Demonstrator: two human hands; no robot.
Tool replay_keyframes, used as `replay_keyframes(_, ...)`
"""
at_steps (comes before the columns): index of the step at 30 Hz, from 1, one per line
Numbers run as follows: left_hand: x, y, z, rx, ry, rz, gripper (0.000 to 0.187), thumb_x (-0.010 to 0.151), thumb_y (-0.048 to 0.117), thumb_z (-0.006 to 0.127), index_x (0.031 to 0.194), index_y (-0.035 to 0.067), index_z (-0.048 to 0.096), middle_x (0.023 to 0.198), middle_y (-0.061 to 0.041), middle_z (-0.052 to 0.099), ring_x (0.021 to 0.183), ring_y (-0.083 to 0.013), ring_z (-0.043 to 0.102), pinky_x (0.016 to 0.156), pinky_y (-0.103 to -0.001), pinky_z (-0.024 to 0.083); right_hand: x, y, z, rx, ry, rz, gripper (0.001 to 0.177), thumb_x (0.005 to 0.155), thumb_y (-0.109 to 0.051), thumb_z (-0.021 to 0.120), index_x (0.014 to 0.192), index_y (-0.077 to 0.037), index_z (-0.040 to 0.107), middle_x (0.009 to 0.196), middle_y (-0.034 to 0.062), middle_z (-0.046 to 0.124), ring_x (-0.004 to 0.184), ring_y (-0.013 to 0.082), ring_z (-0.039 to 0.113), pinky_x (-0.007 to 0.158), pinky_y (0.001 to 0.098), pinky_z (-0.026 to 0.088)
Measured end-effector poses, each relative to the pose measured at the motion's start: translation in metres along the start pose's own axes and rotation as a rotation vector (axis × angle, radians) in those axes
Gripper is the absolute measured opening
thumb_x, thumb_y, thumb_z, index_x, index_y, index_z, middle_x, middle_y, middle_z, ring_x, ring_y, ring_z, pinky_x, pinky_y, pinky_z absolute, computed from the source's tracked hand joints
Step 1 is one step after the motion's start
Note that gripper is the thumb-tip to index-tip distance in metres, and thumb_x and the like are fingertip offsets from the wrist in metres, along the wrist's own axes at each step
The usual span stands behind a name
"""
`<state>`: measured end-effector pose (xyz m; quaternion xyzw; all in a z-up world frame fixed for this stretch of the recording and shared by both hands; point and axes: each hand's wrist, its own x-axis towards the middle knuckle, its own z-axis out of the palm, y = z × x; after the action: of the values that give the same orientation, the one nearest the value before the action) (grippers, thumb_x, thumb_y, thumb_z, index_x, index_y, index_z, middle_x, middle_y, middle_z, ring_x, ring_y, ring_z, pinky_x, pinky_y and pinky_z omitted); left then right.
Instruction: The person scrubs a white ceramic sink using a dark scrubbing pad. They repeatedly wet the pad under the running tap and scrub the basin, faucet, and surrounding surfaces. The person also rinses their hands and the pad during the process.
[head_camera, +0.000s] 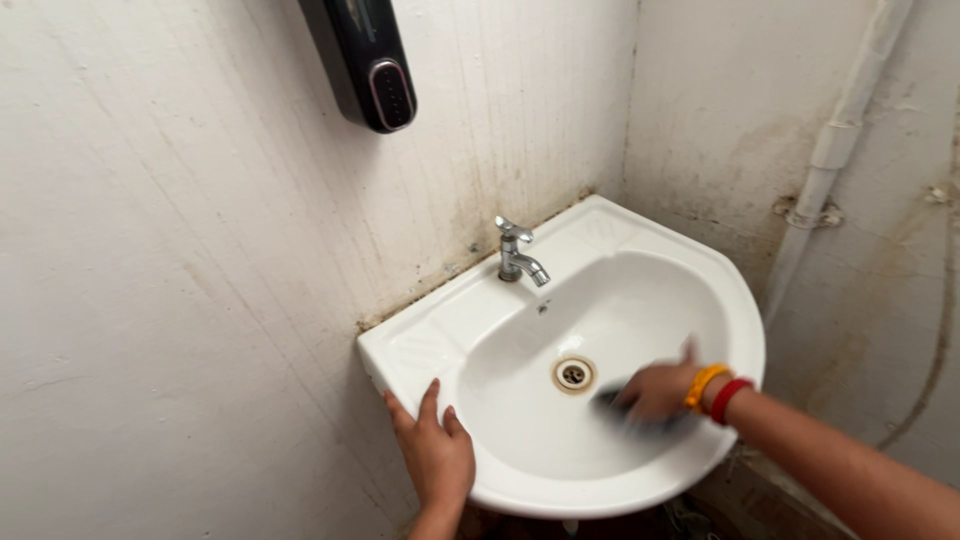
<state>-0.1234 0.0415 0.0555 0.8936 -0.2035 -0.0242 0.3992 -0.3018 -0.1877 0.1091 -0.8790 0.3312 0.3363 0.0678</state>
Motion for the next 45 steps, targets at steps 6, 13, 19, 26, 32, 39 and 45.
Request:
replay_keyframes(6, -0.001, 0.0, -0.001, -0.02, -0.012, -0.019, 0.044, 0.098, 0.019, 0.057, 0.142, 0.021, 0.057, 0.167, -0.022, 0.003, 0.155, -0.0376, 0.014, 0.117, -0.044, 0.037, 0.05, 0.029, 0.033, -0.267, 0.376, 0.238, 0.054, 0.106, -0.042, 0.037, 0.144, -0.01, 0.057, 0.156, 0.0199, 0.043, 0.15, 0.0402, 0.03, 0.116, 0.0752, -0.011)
replay_keyframes(13, -0.002, 0.002, -0.003, -0.004, 0.004, 0.007, 0.044, 0.098, 0.02, 0.057, 0.141, 0.021, 0.058, 0.167, -0.022, 0.004, 0.154, -0.0381, 0.017, 0.117, -0.045, 0.037, -0.017, -0.079, 0.03, 0.424, 0.188, -0.535, 0.06, 0.096, -0.054, 0.054, 0.147, -0.023, 0.053, 0.116, 0.0163, 0.073, 0.107, 0.0297, 0.071, 0.097, 0.0377, 0.052)
replay_keyframes(19, -0.002, 0.008, -0.008, -0.013, -0.036, -0.043, 0.043, 0.099, 0.02, 0.054, 0.142, 0.022, 0.056, 0.168, -0.02, 0.002, 0.155, -0.0366, 0.015, 0.117, -0.045, 0.036, 0.028, -0.001, 0.045, 0.115, 0.275, -0.112, 0.042, 0.101, -0.028, 0.049, 0.137, -0.047, 0.062, 0.156, -0.0113, 0.048, 0.15, 0.0204, 0.036, 0.121, 0.077, 0.0)
replay_keyframes(26, -0.004, 0.007, -0.006, -0.011, -0.04, -0.042, 0.044, 0.099, 0.019, 0.053, 0.143, 0.021, 0.055, 0.168, -0.02, 0.001, 0.154, -0.0369, 0.015, 0.115, -0.044, 0.041, 0.132, 0.072, 0.042, -0.096, 0.292, 0.213, 0.062, 0.103, -0.025, 0.04, 0.162, -0.039, 0.026, 0.173, 0.0007, 0.008, 0.16, 0.0315, 0.005, 0.119, 0.0721, -0.002)
replay_keyframes(32, -0.006, 0.007, -0.007, -0.019, -0.04, -0.053, 0.044, 0.099, 0.019, 0.053, 0.143, 0.023, 0.055, 0.167, -0.019, 0.003, 0.155, -0.0356, 0.016, 0.115, -0.045, 0.04, 0.117, -0.06, 0.034, 0.502, 0.174, -0.457, 0.074, 0.097, -0.056, 0.051, 0.161, -0.024, 0.03, 0.168, 0.0117, 0.023, 0.158, 0.031, 0.017, 0.127, 0.0428, 0.015)
replay_keyframes(39, -0.005, 0.008, -0.008, -0.025, -0.029, -0.037, 0.042, 0.1, 0.02, 0.053, 0.142, 0.021, 0.056, 0.167, -0.02, 0.002, 0.155, -0.0369, 0.014, 0.115, -0.045, 0.04, 0.026, -0.021, 0.03, 0.338, -0.285, -0.547, 0.058, 0.096, -0.06, 0.043, 0.145, -0.031, 0.055, 0.161, 0.0074, 0.047, 0.152, 0.0267, 0.035, 0.124, 0.0535, 0.019)
replay_keyframes(45, -0.006, 0.004, -0.006, -0.043, -0.017, -0.008, 0.043, 0.099, 0.019, 0.054, 0.142, 0.02, 0.056, 0.167, -0.021, 0.003, 0.154, -0.0381, 0.015, 0.114, -0.045, 0.041, 0.013, 0.0, -0.015, 0.589, 0.344, -0.404, 0.038, 0.1, -0.039, 0.053, 0.118, -0.015, 0.075, 0.123, 0.01, 0.079, 0.114, 0.0242, 0.073, 0.107, 0.0368, 0.054)
